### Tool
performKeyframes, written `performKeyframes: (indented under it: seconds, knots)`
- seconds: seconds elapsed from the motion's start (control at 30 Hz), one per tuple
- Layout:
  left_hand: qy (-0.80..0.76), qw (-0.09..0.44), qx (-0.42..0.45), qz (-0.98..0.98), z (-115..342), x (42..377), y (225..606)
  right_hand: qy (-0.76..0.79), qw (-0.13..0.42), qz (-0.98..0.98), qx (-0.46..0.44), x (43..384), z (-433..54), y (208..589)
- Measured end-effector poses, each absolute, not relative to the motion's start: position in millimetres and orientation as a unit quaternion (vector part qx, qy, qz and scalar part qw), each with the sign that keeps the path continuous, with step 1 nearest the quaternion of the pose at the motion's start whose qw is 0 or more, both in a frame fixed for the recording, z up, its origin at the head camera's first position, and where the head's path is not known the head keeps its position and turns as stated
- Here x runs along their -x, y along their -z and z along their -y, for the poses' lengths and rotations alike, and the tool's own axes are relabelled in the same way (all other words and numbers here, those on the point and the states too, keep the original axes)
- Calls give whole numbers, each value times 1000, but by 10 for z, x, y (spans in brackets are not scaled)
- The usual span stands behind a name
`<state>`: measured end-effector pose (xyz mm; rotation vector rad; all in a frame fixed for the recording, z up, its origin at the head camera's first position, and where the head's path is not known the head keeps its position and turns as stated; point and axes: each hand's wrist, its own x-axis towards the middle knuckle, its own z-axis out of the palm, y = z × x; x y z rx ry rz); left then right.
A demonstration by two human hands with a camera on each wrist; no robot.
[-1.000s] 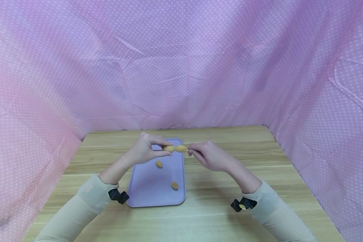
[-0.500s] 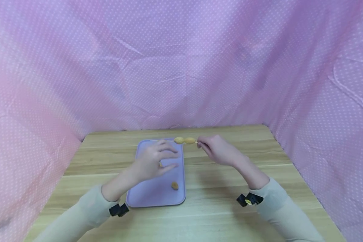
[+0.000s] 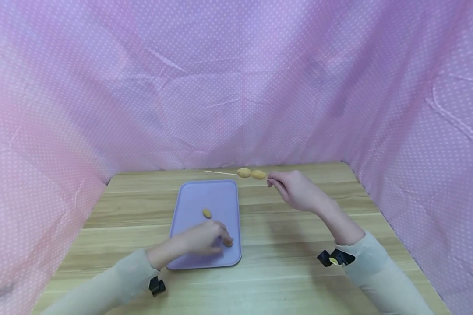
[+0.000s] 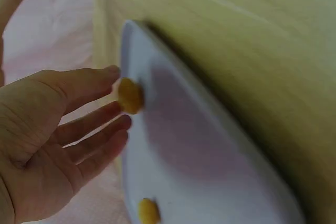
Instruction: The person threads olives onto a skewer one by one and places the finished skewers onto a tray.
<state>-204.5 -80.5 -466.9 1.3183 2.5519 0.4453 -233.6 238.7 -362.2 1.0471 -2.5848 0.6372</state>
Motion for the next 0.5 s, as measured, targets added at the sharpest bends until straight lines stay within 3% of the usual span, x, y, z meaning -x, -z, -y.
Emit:
performKeyframes:
  seconds: [0.23,0.5]
  knots:
    - [-199,61,-440,-873,711,2089,4917,-231,147,882,-384,2294,-2431,3654]
    - [-211,69,-441,-870,747,2230,4874,-245,152,880,-378,2263,-2481,3647]
